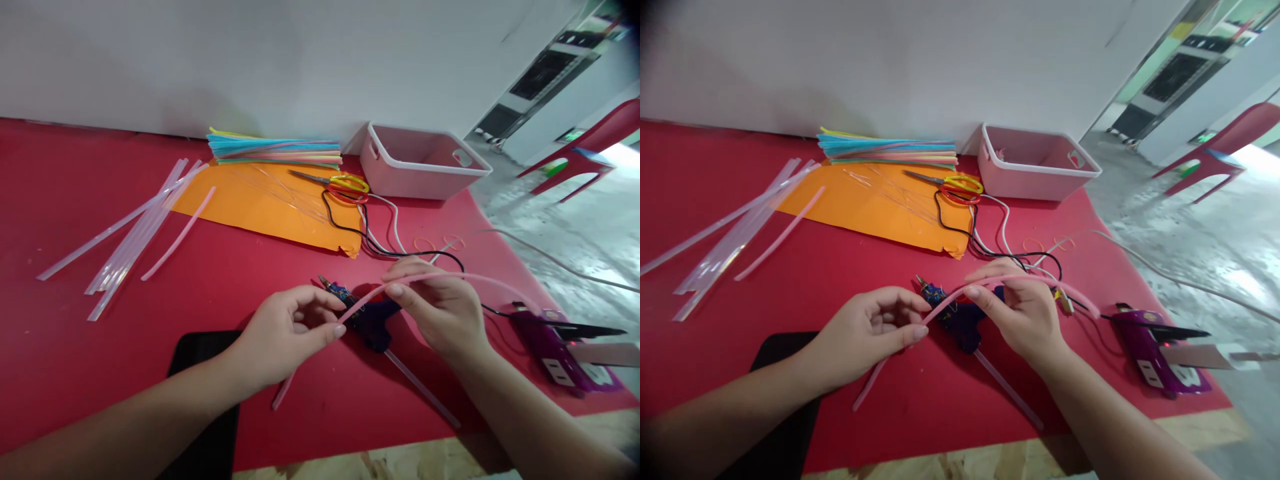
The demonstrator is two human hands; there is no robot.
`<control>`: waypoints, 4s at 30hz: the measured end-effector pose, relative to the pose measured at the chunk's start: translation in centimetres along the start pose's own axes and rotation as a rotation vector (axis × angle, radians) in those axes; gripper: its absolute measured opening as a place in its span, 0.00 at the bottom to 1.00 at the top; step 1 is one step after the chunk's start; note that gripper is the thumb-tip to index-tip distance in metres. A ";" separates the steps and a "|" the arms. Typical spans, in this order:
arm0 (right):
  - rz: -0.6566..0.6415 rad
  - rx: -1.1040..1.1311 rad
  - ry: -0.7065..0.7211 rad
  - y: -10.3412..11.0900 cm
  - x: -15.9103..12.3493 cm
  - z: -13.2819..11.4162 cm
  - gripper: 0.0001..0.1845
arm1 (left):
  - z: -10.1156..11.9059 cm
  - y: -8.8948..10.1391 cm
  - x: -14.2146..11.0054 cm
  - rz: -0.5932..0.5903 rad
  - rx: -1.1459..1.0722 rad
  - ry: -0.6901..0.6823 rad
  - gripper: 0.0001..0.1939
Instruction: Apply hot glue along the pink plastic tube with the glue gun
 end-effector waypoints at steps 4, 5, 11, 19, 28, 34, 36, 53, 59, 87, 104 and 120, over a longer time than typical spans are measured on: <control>-0.373 -0.377 0.013 -0.6 0.2 0.8 0.18 | 0.6 0.7 0.5 0.114 -0.113 -0.060 0.13; -0.456 -0.431 0.044 -0.7 0.0 0.8 0.21 | 0.7 0.8 0.6 0.137 -0.159 -0.073 0.13; -0.524 -0.578 0.171 -2.4 -1.0 0.6 0.35 | 0.2 1.3 0.9 0.213 -0.330 -0.011 0.21; -0.022 -0.439 0.271 -0.2 -0.1 1.7 0.16 | -0.5 2.1 0.8 0.328 -0.451 0.042 0.30; -0.155 -0.091 0.314 -0.9 -0.8 0.9 0.06 | -0.3 2.3 1.0 0.303 -0.346 -0.028 0.24; -0.346 -0.179 0.376 -1.9 -0.8 0.9 0.11 | 0.1 2.2 0.9 0.260 -0.315 -0.064 0.19; -0.363 -0.189 0.366 -2.0 -0.9 1.2 0.12 | 0.2 2.3 0.8 0.254 -0.314 -0.070 0.19; -0.277 -0.121 0.194 -2.0 -1.0 1.7 0.17 | 1.0 2.1 0.6 0.277 -0.368 -0.115 0.21; -0.289 -0.197 0.345 -2.0 -1.0 0.9 0.07 | 1.0 1.9 0.5 0.232 -0.415 -0.116 0.21; -0.282 -0.211 0.323 -1.8 -1.1 2.2 0.10 | 0.7 2.0 0.5 0.250 -0.416 -0.095 0.21; -0.287 -0.233 0.352 -2.0 -1.1 1.7 0.09 | 0.5 2.0 0.6 0.242 -0.437 -0.107 0.19; -0.252 -0.263 0.327 -1.8 -0.7 1.6 0.06 | 0.9 1.8 0.6 0.259 -0.454 -0.117 0.20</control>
Point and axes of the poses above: each hand's wrist, its own x-axis towards the middle knuckle, its own y-axis out of the back of the hand, z = x × y, the point moved 8 cm from there along x, towards the middle knuckle, and after that the axes turned 15 degrees about -y, right-handed, at the moved point
